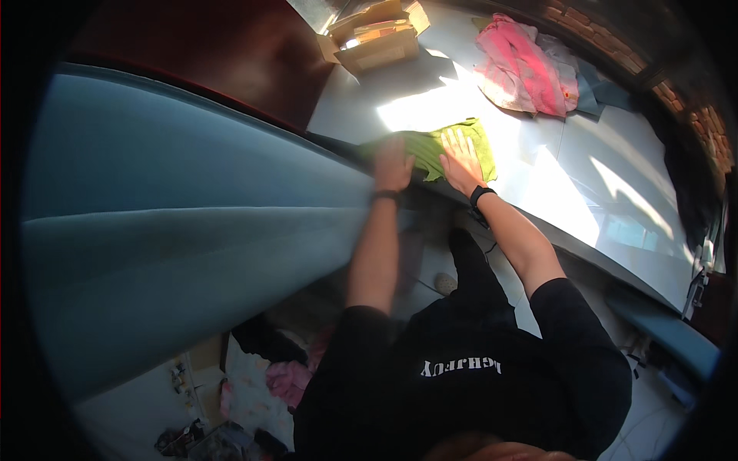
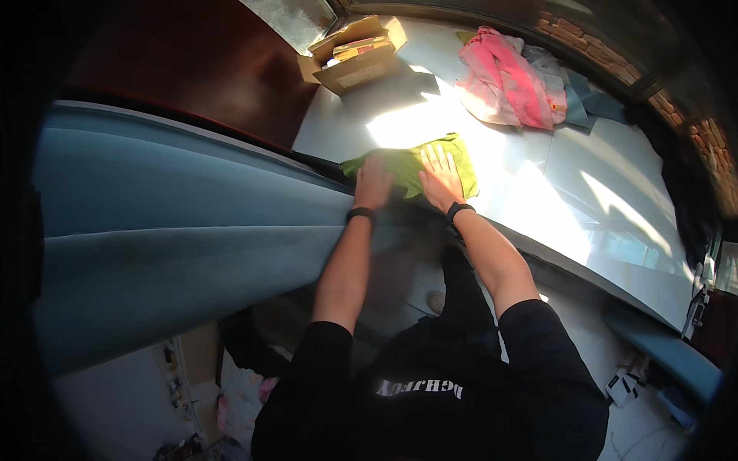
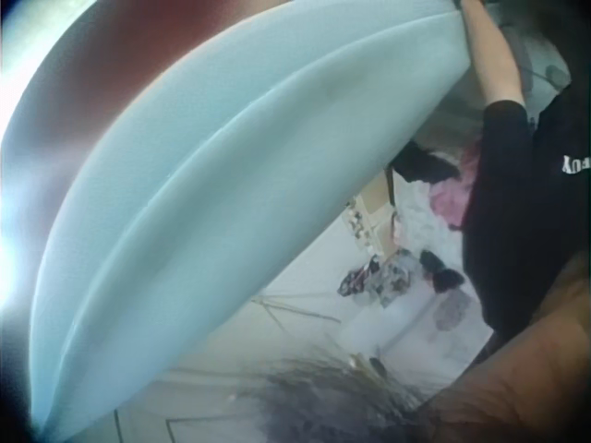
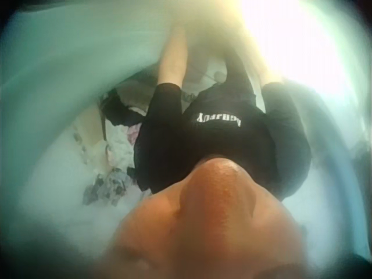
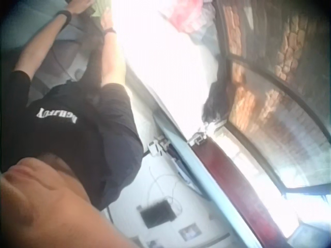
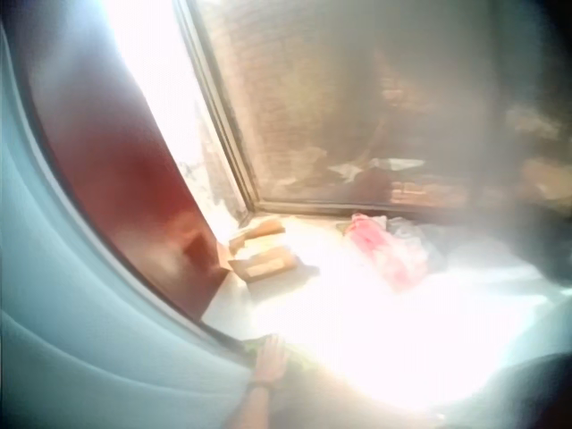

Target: The person wipes a rectangular box and then folds a green cloth on a white surface.

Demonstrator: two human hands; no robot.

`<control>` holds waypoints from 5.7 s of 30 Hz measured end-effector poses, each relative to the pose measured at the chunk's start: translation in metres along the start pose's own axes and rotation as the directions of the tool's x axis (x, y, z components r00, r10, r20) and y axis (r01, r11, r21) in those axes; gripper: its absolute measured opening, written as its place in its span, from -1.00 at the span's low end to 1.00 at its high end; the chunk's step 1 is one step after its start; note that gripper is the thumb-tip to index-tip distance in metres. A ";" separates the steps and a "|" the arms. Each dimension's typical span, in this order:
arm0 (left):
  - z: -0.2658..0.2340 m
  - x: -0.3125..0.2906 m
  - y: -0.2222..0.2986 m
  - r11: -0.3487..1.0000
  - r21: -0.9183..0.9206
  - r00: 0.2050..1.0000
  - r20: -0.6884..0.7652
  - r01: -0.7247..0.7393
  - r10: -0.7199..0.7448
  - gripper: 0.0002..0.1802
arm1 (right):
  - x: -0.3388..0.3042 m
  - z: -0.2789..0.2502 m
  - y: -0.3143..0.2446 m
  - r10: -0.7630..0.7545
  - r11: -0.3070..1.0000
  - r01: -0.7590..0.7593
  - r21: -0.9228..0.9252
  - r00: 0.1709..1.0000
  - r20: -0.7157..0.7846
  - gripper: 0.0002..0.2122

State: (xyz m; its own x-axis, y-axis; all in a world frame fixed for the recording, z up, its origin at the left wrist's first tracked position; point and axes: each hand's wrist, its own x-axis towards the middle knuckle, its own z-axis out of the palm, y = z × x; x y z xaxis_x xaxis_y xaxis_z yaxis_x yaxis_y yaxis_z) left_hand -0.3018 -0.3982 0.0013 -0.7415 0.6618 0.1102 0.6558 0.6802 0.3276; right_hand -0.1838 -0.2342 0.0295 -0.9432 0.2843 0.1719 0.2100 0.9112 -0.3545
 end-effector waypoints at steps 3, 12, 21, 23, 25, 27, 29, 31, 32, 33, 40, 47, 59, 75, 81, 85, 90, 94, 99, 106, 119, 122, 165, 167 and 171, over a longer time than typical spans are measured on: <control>-0.001 0.005 -0.002 0.999 -0.008 0.999 -0.028 -0.034 0.034 -0.31 | 0.005 0.008 0.004 -0.012 1.000 0.012 0.016 1.000 -0.023 -0.56; -0.021 0.060 -0.043 0.995 0.062 0.971 0.219 0.084 -0.095 -0.28 | 0.074 0.032 0.008 -0.142 0.989 0.142 0.032 0.990 -0.003 -0.54; -0.034 0.133 -0.075 0.988 0.110 0.955 0.265 0.108 -0.134 -0.33 | 0.162 0.046 0.011 -0.198 0.968 0.209 -0.141 0.976 0.089 -0.55; -0.029 0.145 -0.086 0.991 0.107 0.974 0.200 0.082 -0.102 -0.32 | 0.176 0.048 0.010 -0.215 0.949 0.235 -0.211 0.970 0.114 -0.56; -0.025 0.156 -0.095 0.992 0.093 0.985 0.144 0.084 -0.097 -0.31 | 0.193 0.046 0.008 -0.156 0.973 0.192 -0.130 0.958 0.241 -0.54; -0.022 0.162 -0.101 0.988 0.111 0.976 0.177 0.106 -0.125 -0.32 | 0.202 0.038 0.004 -0.114 0.991 0.129 -0.039 0.956 0.271 -0.58; -0.019 0.158 -0.108 0.982 0.112 0.971 0.172 0.151 -0.168 -0.34 | 0.207 0.008 -0.011 -0.097 0.995 0.093 0.032 0.881 0.463 -0.67; -0.015 0.155 -0.106 0.982 0.124 0.977 0.140 0.141 -0.158 -0.35 | 0.202 0.008 -0.006 -0.113 0.994 0.100 0.053 0.877 0.467 -0.79; -0.012 0.154 -0.103 0.980 0.129 0.981 0.102 0.152 -0.165 -0.35 | 0.199 0.019 -0.003 -0.096 0.995 0.081 0.051 0.885 0.457 -0.79; -0.009 0.148 -0.093 0.978 0.147 0.982 0.098 0.149 -0.164 -0.37 | 0.197 0.030 0.002 -0.133 0.991 0.132 0.032 0.894 0.428 -0.74; 0.012 0.103 -0.043 0.978 0.209 0.998 0.063 0.015 -0.028 -0.39 | 0.121 0.047 0.021 -0.194 0.979 0.196 -0.060 0.980 0.031 -0.48; -0.014 0.063 0.088 0.863 0.422 0.809 0.588 -0.276 -0.029 -0.32 | 0.003 -0.011 0.049 0.162 0.971 -0.173 0.167 0.984 0.079 -0.64; 0.079 -0.003 0.142 0.839 0.051 0.839 0.094 -0.542 0.537 -0.42 | -0.143 -0.053 0.108 0.417 0.899 -0.435 -0.055 0.887 -0.199 -0.58; 0.100 0.061 0.228 0.759 -0.393 0.814 0.043 -0.519 0.579 -0.33 | -0.115 -0.096 0.207 0.529 0.823 -0.536 -0.189 0.844 -0.090 -0.47; 0.094 0.102 0.250 0.836 -0.109 0.829 0.115 -0.537 0.547 -0.36 | -0.085 -0.097 0.250 0.416 0.856 -0.460 -0.236 0.884 -0.215 -0.52; 0.092 0.108 0.257 0.848 -0.083 0.838 0.134 -0.523 0.530 -0.36 | -0.070 -0.101 0.275 0.380 0.883 -0.422 -0.207 0.900 -0.212 -0.52; 0.090 0.115 0.262 0.875 -0.087 0.862 0.148 -0.477 0.485 -0.35 | -0.055 -0.104 0.282 0.348 0.910 -0.382 -0.160 0.914 -0.208 -0.52; 0.085 0.113 0.262 0.877 -0.009 0.867 0.146 -0.481 0.477 -0.36 | -0.055 -0.100 0.280 0.348 0.911 -0.385 -0.148 0.911 -0.222 -0.52; 0.081 0.095 0.273 0.930 -0.061 0.887 0.282 -0.363 0.365 -0.35 | -0.072 -0.100 0.275 0.370 0.910 -0.396 -0.122 0.909 -0.194 -0.53; 0.088 0.029 0.268 0.869 0.012 0.842 0.253 -0.495 0.476 -0.37 | -0.138 -0.094 0.237 0.460 0.854 -0.497 -0.150 0.858 -0.227 -0.53; 0.101 -0.025 0.277 0.793 0.008 0.766 0.266 -0.609 0.586 -0.34 | -0.238 -0.102 0.198 0.554 0.814 -0.575 -0.078 0.810 -0.191 -0.55; 0.094 -0.022 0.280 0.775 0.029 0.743 0.308 -0.632 0.594 -0.33 | -0.238 -0.098 0.200 0.554 0.807 -0.582 -0.105 0.806 -0.209 -0.56; 0.159 0.173 0.383 0.755 -0.057 0.752 0.062 -0.653 0.656 -0.40 | -0.095 -0.143 0.380 0.477 0.840 -0.515 -0.173 0.852 -0.216 -0.51; 0.159 0.171 0.388 0.764 -0.048 0.758 0.094 -0.644 0.645 -0.39 | -0.098 -0.140 0.383 0.489 0.833 -0.529 -0.160 0.841 -0.234 -0.51; 0.166 0.160 0.374 0.768 0.102 0.773 0.018 -0.633 0.634 -0.37 | -0.101 -0.137 0.366 0.484 0.824 -0.545 -0.152 0.818 -0.310 -0.53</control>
State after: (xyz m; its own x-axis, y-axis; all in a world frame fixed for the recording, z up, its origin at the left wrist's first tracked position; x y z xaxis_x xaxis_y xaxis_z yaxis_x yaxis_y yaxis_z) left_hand -0.1511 0.0143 -0.0142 -0.1544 0.9488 0.2757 0.9870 0.1357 0.0860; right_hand 0.0231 0.1111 0.0085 -0.5902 0.7662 0.2544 0.7265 0.6415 -0.2466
